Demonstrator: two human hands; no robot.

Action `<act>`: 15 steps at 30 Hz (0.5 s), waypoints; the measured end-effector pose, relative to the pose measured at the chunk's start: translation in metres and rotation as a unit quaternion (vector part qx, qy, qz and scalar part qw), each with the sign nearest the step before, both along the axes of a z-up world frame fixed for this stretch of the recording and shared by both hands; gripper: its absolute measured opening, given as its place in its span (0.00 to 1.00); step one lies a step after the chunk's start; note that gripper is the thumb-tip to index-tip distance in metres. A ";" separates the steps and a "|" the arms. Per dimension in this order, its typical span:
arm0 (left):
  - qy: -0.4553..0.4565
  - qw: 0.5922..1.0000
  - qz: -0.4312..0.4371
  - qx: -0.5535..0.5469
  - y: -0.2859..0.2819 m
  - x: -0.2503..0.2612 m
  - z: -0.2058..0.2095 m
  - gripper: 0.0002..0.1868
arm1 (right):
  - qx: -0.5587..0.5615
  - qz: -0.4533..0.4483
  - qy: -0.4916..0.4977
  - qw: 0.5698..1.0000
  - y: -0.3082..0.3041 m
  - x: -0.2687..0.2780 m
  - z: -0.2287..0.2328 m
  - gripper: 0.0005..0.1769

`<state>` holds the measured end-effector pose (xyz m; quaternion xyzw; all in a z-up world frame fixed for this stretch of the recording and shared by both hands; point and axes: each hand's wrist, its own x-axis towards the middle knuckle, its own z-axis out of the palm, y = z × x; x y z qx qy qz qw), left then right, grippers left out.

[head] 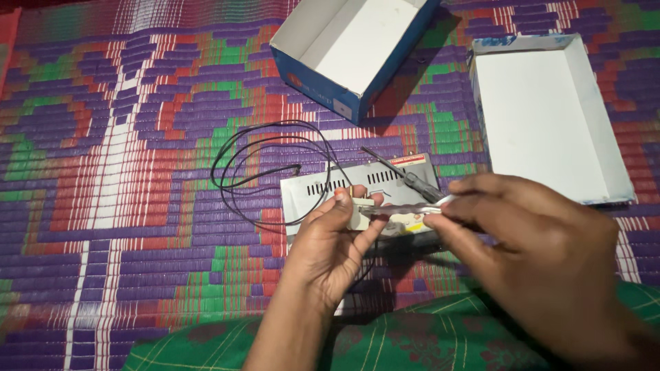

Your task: The person uses a screwdriver to disassemble a white plastic power adapter and an orange electrical connector. They remove screws, separate the plastic housing, and manipulate the internal wires and components.

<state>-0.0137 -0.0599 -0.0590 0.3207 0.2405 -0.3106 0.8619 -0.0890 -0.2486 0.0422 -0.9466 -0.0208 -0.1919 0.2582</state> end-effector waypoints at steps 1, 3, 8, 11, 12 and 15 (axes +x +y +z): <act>0.000 1.000 -0.001 0.000 0.000 0.000 0.000 0.12 | 0.005 0.001 0.001 1.000 0.001 -0.001 0.000 0.12; 0.003 1.000 0.002 0.012 0.000 0.000 0.000 0.13 | -0.015 0.010 -0.001 1.000 0.001 0.000 0.001 0.11; 0.006 1.000 0.000 0.007 -0.001 -0.001 -0.002 0.13 | -0.006 0.018 -0.008 1.000 -0.001 0.002 0.003 0.10; -0.002 1.000 -0.001 -0.005 -0.001 -0.003 -0.003 0.14 | 0.032 0.018 0.004 0.999 -0.004 0.004 0.002 0.09; -0.003 1.000 -0.001 -0.005 -0.001 -0.003 -0.004 0.15 | 0.046 0.015 0.015 0.999 -0.006 0.006 0.001 0.09; -0.011 1.000 0.010 -0.024 -0.001 -0.002 -0.003 0.14 | 0.123 -0.027 0.085 0.988 -0.009 0.008 -0.004 0.13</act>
